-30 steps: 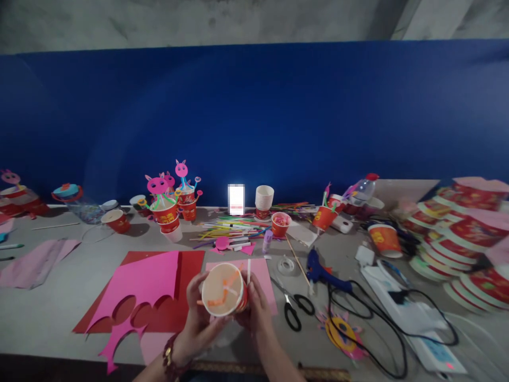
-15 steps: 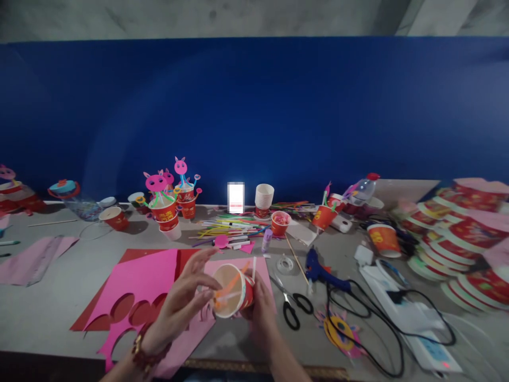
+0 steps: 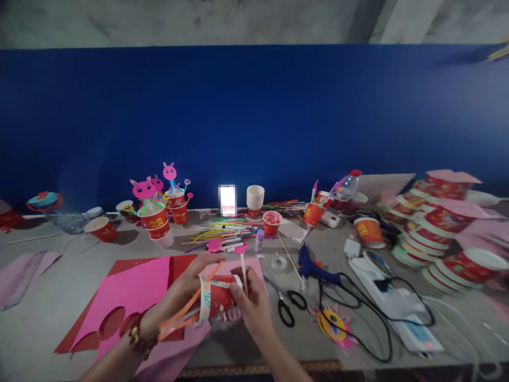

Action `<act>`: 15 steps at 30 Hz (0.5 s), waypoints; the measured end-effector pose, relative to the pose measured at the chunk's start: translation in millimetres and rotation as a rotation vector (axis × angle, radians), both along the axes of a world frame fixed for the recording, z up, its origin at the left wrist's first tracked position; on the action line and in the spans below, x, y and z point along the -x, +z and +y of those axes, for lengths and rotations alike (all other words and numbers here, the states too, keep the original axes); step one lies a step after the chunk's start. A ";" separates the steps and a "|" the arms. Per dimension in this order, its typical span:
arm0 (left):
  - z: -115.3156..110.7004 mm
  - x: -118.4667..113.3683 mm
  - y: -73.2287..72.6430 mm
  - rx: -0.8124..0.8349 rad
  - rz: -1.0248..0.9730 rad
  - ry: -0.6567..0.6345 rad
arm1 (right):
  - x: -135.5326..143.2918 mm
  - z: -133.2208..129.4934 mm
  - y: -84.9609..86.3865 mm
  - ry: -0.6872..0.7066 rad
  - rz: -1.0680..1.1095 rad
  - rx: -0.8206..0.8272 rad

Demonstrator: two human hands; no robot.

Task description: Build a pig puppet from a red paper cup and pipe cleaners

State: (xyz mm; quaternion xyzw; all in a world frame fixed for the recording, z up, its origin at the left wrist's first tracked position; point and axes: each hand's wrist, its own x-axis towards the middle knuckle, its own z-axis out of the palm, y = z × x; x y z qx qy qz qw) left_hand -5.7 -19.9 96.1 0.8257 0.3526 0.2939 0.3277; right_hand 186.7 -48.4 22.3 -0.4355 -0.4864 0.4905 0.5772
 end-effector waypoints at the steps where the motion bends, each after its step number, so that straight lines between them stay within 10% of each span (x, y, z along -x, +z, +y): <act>1: -1.0 -0.1 -2.6 -0.022 -0.018 -0.005 | 0.2 -0.4 2.8 -0.001 -0.013 -0.013; 15: 1.9 -1.5 -63.7 0.802 -0.941 0.337 | -4.2 -15.1 35.6 0.128 -0.255 -0.143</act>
